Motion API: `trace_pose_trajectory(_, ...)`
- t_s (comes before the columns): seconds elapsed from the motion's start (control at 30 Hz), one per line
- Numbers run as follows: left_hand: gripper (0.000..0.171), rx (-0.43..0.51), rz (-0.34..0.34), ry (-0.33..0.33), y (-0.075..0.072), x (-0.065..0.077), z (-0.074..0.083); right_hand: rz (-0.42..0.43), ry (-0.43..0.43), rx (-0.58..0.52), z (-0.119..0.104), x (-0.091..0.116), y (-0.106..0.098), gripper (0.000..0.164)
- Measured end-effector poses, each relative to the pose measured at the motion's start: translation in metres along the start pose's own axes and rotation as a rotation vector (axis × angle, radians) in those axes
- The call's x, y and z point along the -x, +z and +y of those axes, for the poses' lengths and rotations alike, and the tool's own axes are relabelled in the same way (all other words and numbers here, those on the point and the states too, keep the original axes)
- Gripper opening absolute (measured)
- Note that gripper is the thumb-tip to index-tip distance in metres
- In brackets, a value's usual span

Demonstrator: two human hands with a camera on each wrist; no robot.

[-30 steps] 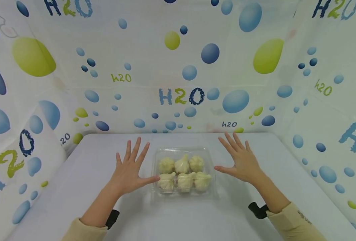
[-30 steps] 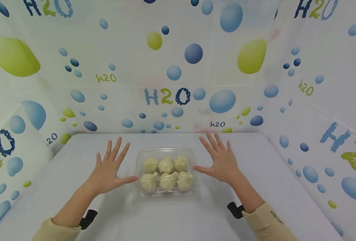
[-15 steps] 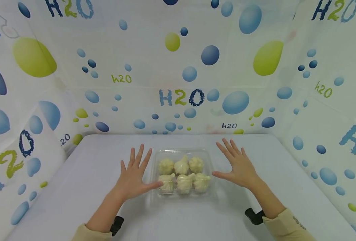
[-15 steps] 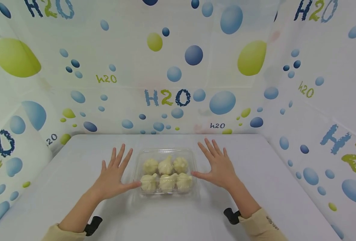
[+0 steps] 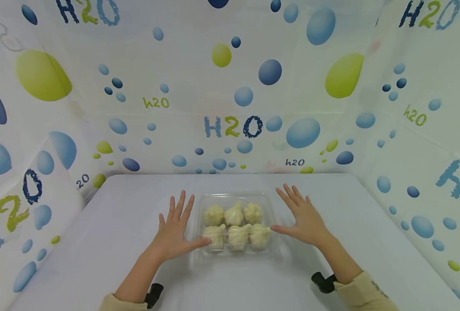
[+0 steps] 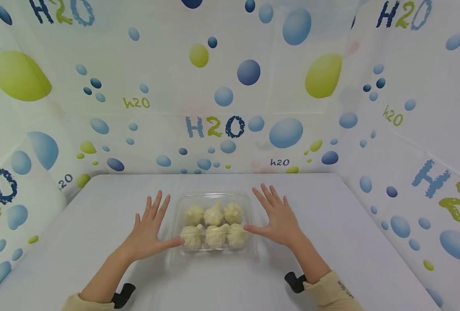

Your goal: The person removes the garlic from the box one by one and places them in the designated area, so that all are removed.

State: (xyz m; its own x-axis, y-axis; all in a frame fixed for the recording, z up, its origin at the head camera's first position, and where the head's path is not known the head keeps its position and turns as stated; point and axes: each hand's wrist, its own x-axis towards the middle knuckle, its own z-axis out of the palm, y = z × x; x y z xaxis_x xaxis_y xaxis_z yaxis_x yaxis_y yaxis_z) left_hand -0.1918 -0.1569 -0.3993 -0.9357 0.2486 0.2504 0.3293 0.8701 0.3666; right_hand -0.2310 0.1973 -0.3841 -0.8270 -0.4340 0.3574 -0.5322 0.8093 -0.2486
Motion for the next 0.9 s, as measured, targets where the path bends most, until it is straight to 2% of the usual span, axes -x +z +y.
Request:
trace_pose_trajectory(0.23, 0.111, 0.08, -0.024, -0.02, 0.005, 0.002, -0.002, 0.002, 0.007, -0.02, 0.002, 0.0, 0.008, 0.095)
trace_pose_trajectory(0.4, 0.115, 0.101, -0.052, -0.037, 0.011, 0.003, -0.004, 0.0, 0.008, -0.058, 0.003, 0.003, 0.014, 0.095)
trace_pose_trajectory(0.7, 0.117, 0.174, -0.071, -0.054, 0.017, 0.005, -0.004, 0.016, 0.004, -0.077, 0.002, 0.007, 0.022, 0.096)
trace_pose_trajectory(0.9, 0.117, 0.191, -0.071, -0.067, 0.02, 0.005, -0.004, 0.001, 0.009, -0.093, 0.0, 0.008, 0.023, 0.098)
